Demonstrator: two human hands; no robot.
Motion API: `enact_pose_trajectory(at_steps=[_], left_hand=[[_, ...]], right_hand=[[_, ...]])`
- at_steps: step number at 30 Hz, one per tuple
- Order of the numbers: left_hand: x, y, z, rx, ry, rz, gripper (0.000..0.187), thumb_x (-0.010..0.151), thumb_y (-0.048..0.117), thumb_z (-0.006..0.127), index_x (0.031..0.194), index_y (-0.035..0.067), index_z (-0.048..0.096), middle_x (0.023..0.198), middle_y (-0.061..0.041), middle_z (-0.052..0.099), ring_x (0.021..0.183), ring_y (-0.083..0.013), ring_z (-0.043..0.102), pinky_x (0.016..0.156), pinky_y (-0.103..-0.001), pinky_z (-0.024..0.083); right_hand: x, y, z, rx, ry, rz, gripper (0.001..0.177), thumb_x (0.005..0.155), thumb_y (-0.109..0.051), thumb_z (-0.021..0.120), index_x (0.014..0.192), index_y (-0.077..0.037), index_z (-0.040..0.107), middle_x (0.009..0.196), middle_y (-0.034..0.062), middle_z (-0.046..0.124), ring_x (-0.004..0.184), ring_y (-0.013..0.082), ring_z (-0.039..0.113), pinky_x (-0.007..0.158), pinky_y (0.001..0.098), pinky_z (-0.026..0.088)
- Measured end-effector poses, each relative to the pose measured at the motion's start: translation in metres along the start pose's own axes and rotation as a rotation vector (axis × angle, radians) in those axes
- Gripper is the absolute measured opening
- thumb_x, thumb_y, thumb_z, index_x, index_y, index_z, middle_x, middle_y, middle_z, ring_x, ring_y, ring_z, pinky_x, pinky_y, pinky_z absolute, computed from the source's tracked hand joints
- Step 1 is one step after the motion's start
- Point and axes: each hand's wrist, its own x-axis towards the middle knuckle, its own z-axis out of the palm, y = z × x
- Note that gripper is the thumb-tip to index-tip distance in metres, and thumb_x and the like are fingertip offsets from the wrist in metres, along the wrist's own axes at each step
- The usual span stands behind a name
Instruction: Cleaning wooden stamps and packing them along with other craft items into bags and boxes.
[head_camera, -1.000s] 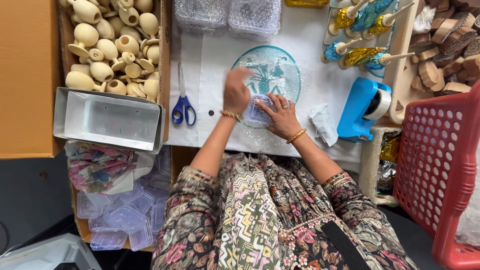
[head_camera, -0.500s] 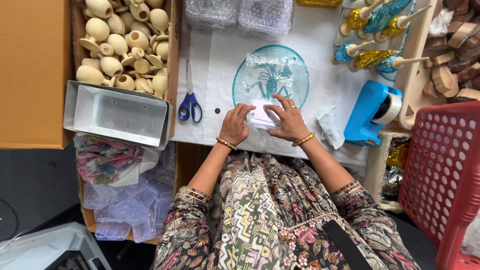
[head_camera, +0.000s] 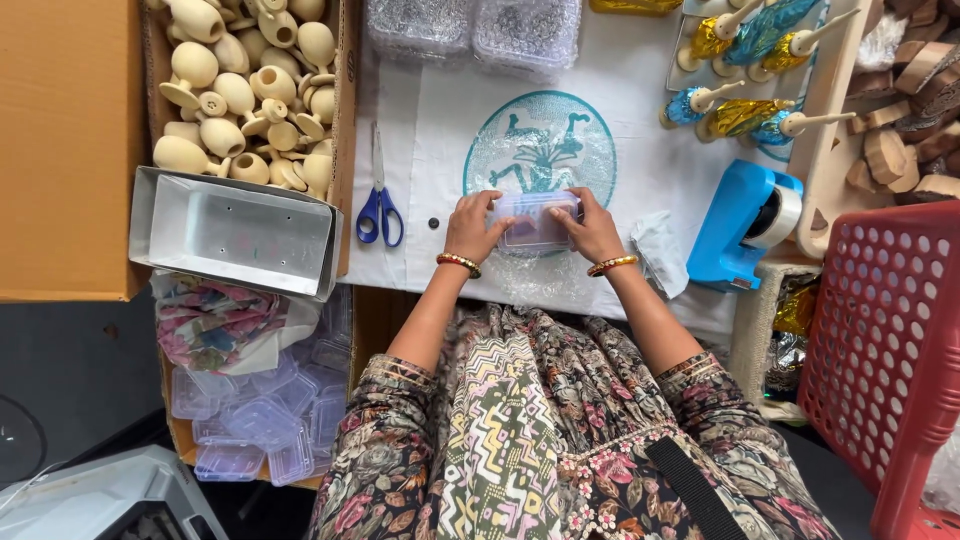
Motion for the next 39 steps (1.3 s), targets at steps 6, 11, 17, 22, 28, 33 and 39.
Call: enact_pose_trajectory(at_steps=[6,11,17,22,28,33,39], left_hand=[[0.002,0.019,-0.002,0.071,0.075,0.013,0.043,0.082,0.040,0.081,0.116,0.016,0.069,0.105,-0.003,0.063,0.104,-0.0229,0.063,0.083,-0.046,0.047],[0.000,0.026,-0.004,0.118,0.146,0.063,0.049,0.082,0.039,0.079,0.122,0.014,0.067,0.107,-0.005,0.060,0.105,-0.0251,0.059,0.081,-0.045,0.044],[-0.039,0.046,-0.018,0.276,0.068,0.438,0.049,0.078,0.001,0.063,0.122,0.023,0.068,0.123,0.000,0.059,0.120,-0.0209,0.054,0.100,-0.043,0.036],[-0.054,0.046,-0.029,0.420,-0.036,0.542,0.064,0.063,0.002,0.066,0.121,0.029,0.070,0.137,-0.004,0.052,0.123,-0.0246,0.043,0.097,-0.049,0.028],[-0.060,0.029,-0.031,0.421,-0.121,0.550,0.021,0.076,0.018,0.078,0.094,0.025,0.068,0.124,0.003,0.058,0.121,-0.0209,0.048,0.097,-0.045,0.031],[-0.059,0.032,-0.053,0.221,-0.092,0.393,0.017,0.081,0.011,0.078,0.090,0.023,0.069,0.096,0.010,0.069,0.100,-0.0146,0.058,0.088,-0.039,0.033],[-0.039,-0.002,-0.056,-0.113,0.141,0.161,0.017,0.082,0.019,0.083,0.088,0.015,0.067,0.089,0.004,0.071,0.093,-0.0162,0.063,0.095,-0.038,0.036]], right_hand=[[-0.001,0.014,0.002,-0.592,0.276,-0.239,0.052,0.089,-0.050,0.079,0.118,-0.007,0.068,0.092,0.0151,0.068,0.079,0.0308,0.068,0.070,0.0436,0.054],[-0.010,-0.013,-0.005,-0.567,0.157,0.041,0.056,0.085,-0.054,0.076,0.118,-0.009,0.067,0.095,0.0101,0.068,0.089,0.0290,0.068,0.079,0.0430,0.053],[-0.046,-0.027,-0.006,-0.637,0.428,-0.497,0.044,0.085,-0.031,0.080,0.121,-0.008,0.067,0.106,0.0126,0.063,0.097,0.0355,0.063,0.081,0.0439,0.052],[-0.064,0.004,-0.004,-0.569,0.307,-0.651,0.030,0.088,-0.015,0.074,0.118,-0.013,0.068,0.110,0.0074,0.065,0.105,0.0295,0.063,0.090,0.0410,0.053],[-0.103,0.008,-0.004,-0.662,-0.075,-0.750,0.038,0.088,-0.027,0.079,0.122,-0.014,0.067,0.108,0.0068,0.065,0.104,0.0240,0.060,0.089,0.0385,0.048],[-0.119,0.000,-0.004,-0.903,0.019,-0.901,0.073,0.057,-0.048,0.078,0.121,-0.014,0.066,0.111,0.0100,0.067,0.107,0.0277,0.061,0.091,0.0455,0.043],[-0.087,0.057,-0.009,-0.735,0.006,-0.883,0.035,0.080,-0.009,0.074,0.114,-0.012,0.067,0.110,0.0036,0.069,0.108,0.0217,0.063,0.093,0.0381,0.047]])
